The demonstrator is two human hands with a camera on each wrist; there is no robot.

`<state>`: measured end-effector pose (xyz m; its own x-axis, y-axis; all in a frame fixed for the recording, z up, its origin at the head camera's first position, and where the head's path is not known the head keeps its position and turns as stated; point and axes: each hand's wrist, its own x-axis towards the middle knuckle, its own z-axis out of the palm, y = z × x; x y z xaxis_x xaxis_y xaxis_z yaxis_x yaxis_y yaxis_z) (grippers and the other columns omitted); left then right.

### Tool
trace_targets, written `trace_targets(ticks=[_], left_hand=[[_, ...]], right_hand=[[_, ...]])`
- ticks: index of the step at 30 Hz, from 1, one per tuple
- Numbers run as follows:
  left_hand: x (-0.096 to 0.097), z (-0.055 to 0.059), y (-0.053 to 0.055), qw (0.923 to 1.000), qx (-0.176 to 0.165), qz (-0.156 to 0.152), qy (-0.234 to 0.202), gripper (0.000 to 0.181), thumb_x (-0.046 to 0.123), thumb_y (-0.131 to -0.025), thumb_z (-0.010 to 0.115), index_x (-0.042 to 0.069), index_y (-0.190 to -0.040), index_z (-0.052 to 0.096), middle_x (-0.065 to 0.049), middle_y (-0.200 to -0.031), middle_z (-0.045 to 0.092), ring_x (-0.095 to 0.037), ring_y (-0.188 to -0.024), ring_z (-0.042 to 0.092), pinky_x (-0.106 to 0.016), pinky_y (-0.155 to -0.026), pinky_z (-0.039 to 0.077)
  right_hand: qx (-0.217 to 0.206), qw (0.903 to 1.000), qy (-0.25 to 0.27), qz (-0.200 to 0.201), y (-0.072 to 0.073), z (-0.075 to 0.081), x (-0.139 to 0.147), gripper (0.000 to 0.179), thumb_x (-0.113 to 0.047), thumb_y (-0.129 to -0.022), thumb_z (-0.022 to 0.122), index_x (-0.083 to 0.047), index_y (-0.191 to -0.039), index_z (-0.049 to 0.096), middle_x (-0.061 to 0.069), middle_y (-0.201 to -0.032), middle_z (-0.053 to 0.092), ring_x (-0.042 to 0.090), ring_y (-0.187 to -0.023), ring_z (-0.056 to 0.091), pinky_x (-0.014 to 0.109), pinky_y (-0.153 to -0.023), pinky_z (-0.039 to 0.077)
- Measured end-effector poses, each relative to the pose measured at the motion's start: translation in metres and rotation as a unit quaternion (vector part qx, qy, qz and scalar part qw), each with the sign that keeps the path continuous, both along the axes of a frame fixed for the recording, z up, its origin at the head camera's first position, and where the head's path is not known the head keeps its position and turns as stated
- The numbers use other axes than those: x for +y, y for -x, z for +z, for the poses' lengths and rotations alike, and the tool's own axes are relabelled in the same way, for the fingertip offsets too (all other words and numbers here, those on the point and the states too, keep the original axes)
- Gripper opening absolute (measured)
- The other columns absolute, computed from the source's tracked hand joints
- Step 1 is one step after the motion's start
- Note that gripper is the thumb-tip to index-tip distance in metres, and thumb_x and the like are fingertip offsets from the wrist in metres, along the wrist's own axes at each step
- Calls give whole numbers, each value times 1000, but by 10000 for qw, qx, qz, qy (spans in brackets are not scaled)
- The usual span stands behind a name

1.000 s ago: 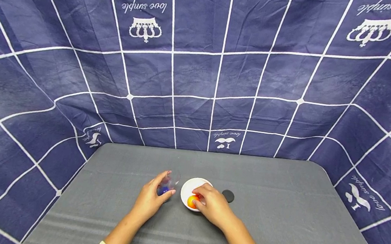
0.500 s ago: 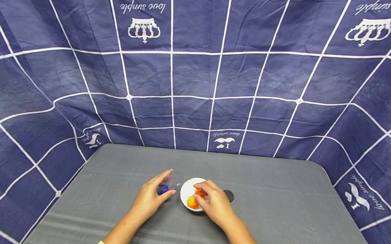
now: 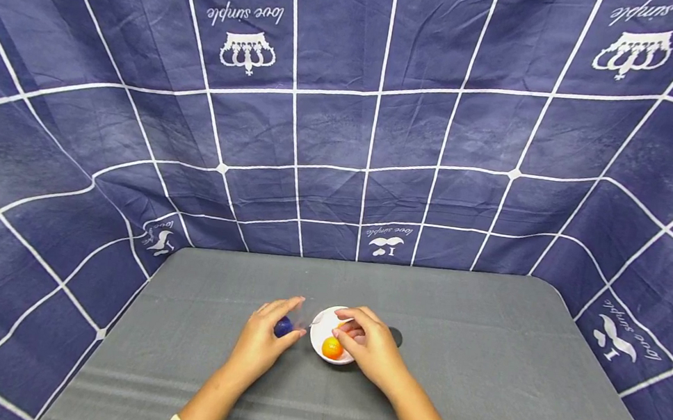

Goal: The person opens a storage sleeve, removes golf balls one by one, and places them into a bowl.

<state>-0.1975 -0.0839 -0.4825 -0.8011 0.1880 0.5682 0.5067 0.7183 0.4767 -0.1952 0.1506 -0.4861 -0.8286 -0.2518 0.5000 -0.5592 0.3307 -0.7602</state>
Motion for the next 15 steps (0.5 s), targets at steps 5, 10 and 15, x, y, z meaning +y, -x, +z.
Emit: trace_targets(ticks=[5,10,15], left_hand=[[2,4,-2,9988,339,70,336,58,24,-74,90,26,-128,69,2,-112,72,-20,-105,65,-40,-86,46],[4,6,-2,9963,597,68,619,60,23,-73,90,27,-129,69,3,-111,70,-19,-104,63,-39,-87,44],[5,8,-3,9934,768,66,844,61,20,-73,89,30,-129,69,3,-113,69,-20,-105,62,-42,-91,43]], right_hand=[[-112,9997,195,121,-2,1,0,31,-5,-89,75,-4,-119,69,20,-111,68,15,-91,71,25,-80,60],[-469,9970,500,349,-4,2,0,34,-7,-91,73,0,-124,66,25,-116,65,22,-95,71,26,-83,60],[-816,9922,751,571,-6,1,0,43,-7,-92,72,8,-130,60,29,-123,62,21,-100,70,24,-86,59]])
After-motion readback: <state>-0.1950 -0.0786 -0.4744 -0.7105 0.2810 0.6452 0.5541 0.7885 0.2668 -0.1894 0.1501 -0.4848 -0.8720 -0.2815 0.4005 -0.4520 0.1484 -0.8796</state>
